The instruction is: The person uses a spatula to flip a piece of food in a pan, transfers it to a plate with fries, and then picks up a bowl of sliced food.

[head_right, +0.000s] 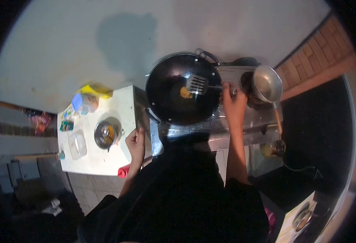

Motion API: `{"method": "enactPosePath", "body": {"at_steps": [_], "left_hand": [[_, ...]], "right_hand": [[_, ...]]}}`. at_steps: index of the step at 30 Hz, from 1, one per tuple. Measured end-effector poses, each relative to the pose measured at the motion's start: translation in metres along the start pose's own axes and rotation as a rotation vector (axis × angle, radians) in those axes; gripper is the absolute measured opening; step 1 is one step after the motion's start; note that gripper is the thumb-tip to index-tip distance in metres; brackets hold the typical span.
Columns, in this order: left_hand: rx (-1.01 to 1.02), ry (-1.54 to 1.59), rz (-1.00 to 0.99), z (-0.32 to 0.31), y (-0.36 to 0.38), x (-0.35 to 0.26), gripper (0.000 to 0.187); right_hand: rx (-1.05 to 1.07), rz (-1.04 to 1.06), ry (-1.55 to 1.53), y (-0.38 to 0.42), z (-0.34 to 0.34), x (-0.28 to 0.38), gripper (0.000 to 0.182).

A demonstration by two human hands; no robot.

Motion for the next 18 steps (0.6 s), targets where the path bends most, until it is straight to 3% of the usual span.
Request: {"method": "enactPosePath", "body": {"at_steps": [5, 13, 18], "left_hand": [[0.117, 0.053, -0.043, 0.006, -0.011, 0.0, 0.047], [0.283, 0.039, -0.036, 0.011, -0.007, 0.023, 0.048], [0.257, 0.074, -0.066, 0.019, -0.003, 0.037, 0.047]], "right_hand": [[-0.091, -0.119, -0.333, 0.032, 0.011, -0.023, 0.029], [-0.212, -0.249, -0.565, 0.091, 0.007, -0.024, 0.036], [-0.203, -0.256, -0.591, 0.1, 0.007, -0.03, 0.04]]}}
Point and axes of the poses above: each hand's wrist, its own y-axis away from the middle knuckle, its own z-axis out of the back of the hand, x = y × z, the point moved 4 cm from there along -y, towards the middle knuckle, and after that the axes turned 8 degrees about -y, right-handed, at the moved point
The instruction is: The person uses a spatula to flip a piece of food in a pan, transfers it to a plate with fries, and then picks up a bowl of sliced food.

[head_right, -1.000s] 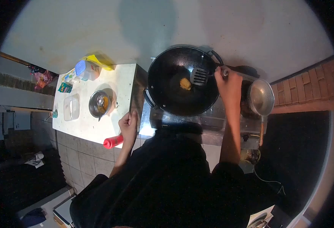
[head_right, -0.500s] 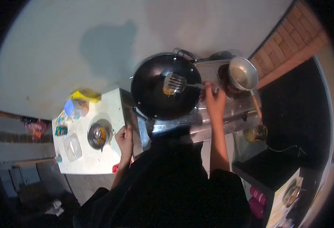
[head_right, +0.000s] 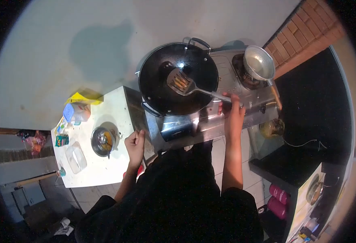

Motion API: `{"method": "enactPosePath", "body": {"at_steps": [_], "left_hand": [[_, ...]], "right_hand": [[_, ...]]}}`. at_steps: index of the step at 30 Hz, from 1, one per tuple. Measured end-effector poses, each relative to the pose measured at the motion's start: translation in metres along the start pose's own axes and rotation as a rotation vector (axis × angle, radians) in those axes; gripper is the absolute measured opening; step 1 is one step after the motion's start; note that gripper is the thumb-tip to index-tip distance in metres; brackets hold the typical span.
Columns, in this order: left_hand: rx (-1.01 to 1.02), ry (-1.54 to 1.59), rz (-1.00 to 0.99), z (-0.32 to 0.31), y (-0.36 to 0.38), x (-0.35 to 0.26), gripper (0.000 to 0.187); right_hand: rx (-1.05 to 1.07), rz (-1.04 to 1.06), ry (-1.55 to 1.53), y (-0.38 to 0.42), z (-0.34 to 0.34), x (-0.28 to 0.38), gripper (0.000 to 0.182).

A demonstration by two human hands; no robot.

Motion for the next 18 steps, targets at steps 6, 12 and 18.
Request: {"method": "enactPosePath", "body": {"at_steps": [6, 12, 18], "left_hand": [[-0.096, 0.066, 0.082, 0.009, 0.013, -0.004, 0.048], [-0.217, 0.078, 0.106, 0.013, 0.02, -0.012, 0.048], [-0.356, 0.037, 0.133, 0.012, 0.027, -0.012, 0.049]], "right_hand": [[-0.006, 0.3, 0.358, -0.017, -0.024, 0.031, 0.031], [0.335, 0.612, 1.032, -0.046, -0.086, 0.069, 0.021], [0.521, 0.683, 1.081, -0.069, -0.11, 0.056, 0.02]]}}
Point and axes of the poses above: each hand's wrist, its own y-axis away from the middle knuckle, its own z-axis out of the back of the hand, x = y × z, the point moved 4 cm from there along -y, towards the middle knuckle, and after that the axes turned 8 degrees about -y, right-handed, at the moved point
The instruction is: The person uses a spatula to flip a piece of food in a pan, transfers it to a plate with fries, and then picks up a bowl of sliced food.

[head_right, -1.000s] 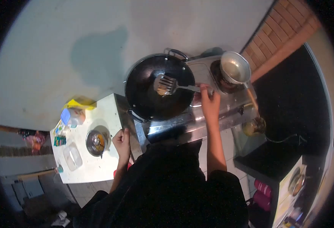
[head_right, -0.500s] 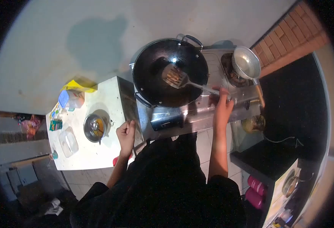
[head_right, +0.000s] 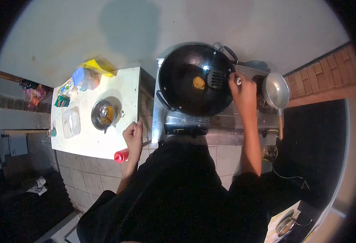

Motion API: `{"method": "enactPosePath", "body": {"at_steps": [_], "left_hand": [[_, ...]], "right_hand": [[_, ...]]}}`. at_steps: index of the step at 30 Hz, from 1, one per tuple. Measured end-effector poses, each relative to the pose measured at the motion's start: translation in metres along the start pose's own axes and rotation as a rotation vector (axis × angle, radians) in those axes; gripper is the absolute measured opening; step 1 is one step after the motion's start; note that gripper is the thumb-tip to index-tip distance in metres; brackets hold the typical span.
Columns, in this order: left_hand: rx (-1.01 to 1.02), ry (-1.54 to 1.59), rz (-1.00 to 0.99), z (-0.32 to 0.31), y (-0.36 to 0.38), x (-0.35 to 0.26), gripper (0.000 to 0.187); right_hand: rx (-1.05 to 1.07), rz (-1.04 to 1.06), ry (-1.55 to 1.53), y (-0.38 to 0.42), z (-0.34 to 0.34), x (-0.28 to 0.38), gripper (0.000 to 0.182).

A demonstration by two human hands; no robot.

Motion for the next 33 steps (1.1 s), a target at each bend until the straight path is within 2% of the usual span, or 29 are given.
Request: {"method": "enactPosePath", "body": {"at_steps": [8, 11, 13, 14, 16, 17, 19, 25, 28, 33], "left_hand": [[-0.039, -0.034, 0.005, 0.004, 0.014, 0.008, 0.049], [-0.04, -0.035, 0.003, 0.009, 0.014, 0.007, 0.05], [-0.041, -0.048, -0.013, 0.015, 0.014, 0.004, 0.05], [-0.047, -0.051, -0.014, 0.018, 0.015, 0.005, 0.05], [-0.045, -0.017, -0.017, 0.025, 0.016, 0.008, 0.05], [-0.045, -0.017, -0.02, 0.029, 0.016, 0.01, 0.05], [-0.035, 0.02, 0.015, 0.037, 0.019, 0.018, 0.05], [-0.049, -0.04, -0.011, 0.056, 0.022, 0.022, 0.05], [-0.046, -0.013, -0.017, 0.061, 0.022, 0.021, 0.049], [-0.031, 0.023, -0.024, 0.063, 0.021, 0.022, 0.049]], "right_hand": [[0.166, 0.022, 0.056, -0.038, -0.01, -0.021, 0.023], [0.202, -0.022, -0.058, -0.044, -0.017, -0.038, 0.026], [0.297, -0.234, -0.21, -0.042, -0.028, -0.046, 0.027], [0.301, -0.231, -0.214, -0.04, -0.032, -0.048, 0.027], [0.351, -0.33, -0.433, -0.033, -0.044, -0.059, 0.026], [0.349, -0.328, -0.434, -0.03, -0.049, -0.068, 0.026], [0.337, -0.372, -0.635, -0.022, -0.061, -0.083, 0.025], [0.244, -0.41, -0.729, -0.001, -0.071, -0.078, 0.026], [0.248, -0.402, -0.743, 0.005, -0.078, -0.083, 0.033], [0.228, -0.432, -0.814, 0.01, -0.082, -0.087, 0.032]]}}
Point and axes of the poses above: each hand's wrist, its own y-axis away from the middle knuckle, its own z-axis out of the back of the hand, x = y × z, the point moved 4 cm from there along -y, towards the middle knuckle, and after that the axes turned 8 degrees about -y, right-handed, at the moved point
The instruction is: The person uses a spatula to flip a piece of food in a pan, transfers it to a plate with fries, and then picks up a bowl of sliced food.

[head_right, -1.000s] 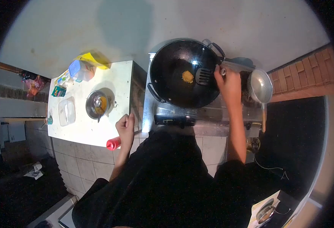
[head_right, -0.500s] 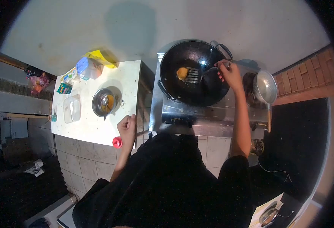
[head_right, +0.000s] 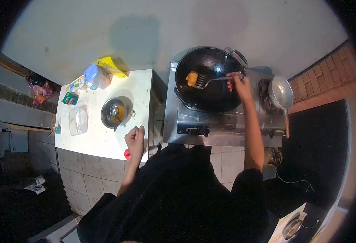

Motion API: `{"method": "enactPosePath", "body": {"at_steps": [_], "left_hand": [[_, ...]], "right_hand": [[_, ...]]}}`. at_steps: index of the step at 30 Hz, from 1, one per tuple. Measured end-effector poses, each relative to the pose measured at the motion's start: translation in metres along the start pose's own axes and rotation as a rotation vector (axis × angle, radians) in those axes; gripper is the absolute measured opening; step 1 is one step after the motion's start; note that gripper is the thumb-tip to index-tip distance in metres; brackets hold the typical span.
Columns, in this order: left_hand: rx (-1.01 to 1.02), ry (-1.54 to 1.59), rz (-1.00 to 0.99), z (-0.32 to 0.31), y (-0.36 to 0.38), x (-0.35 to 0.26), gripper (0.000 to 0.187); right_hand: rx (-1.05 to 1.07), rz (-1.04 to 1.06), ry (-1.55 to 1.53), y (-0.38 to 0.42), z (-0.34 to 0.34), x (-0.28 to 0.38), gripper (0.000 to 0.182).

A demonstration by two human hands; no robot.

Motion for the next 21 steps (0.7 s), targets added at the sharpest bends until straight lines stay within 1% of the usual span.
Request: {"method": "enactPosePath", "body": {"at_steps": [1, 5, 8, 10, 11, 13, 16, 21], "left_hand": [[-0.001, 0.004, -0.003, 0.001, -0.001, 0.001, 0.049], [-0.003, 0.031, 0.0, 0.004, 0.001, 0.001, 0.049], [0.006, 0.018, 0.045, 0.006, 0.004, 0.005, 0.049], [0.004, 0.006, 0.053, 0.006, 0.005, 0.009, 0.049], [0.005, 0.007, 0.054, 0.006, 0.006, 0.009, 0.049], [0.009, 0.011, 0.043, 0.006, 0.006, 0.008, 0.049], [0.008, 0.002, 0.013, 0.006, 0.004, 0.002, 0.049], [0.024, -0.018, 0.014, 0.006, 0.001, 0.001, 0.048]], "right_hand": [[-0.008, 0.001, -0.041, 0.0, 0.001, -0.001, 0.03], [-0.034, 0.003, -0.019, 0.009, -0.003, 0.006, 0.03], [-0.044, 0.027, 0.073, 0.017, -0.006, 0.018, 0.028], [-0.055, 0.129, 0.252, 0.022, -0.01, 0.028, 0.026], [-0.056, 0.128, 0.254, 0.024, -0.013, 0.033, 0.026], [-0.144, 0.142, 0.388, 0.03, -0.016, 0.045, 0.023], [-0.202, 0.122, 0.441, 0.035, -0.017, 0.055, 0.022], [-0.22, 0.111, 0.541, 0.042, -0.03, 0.076, 0.022]]}}
Point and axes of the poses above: each hand's wrist, its own y-axis away from the middle knuckle, its own z-axis out of the back of the hand, x = y × z, the point moved 4 cm from there along -y, towards the middle knuckle, and after that the axes turned 8 degrees about -y, right-handed, at the moved point
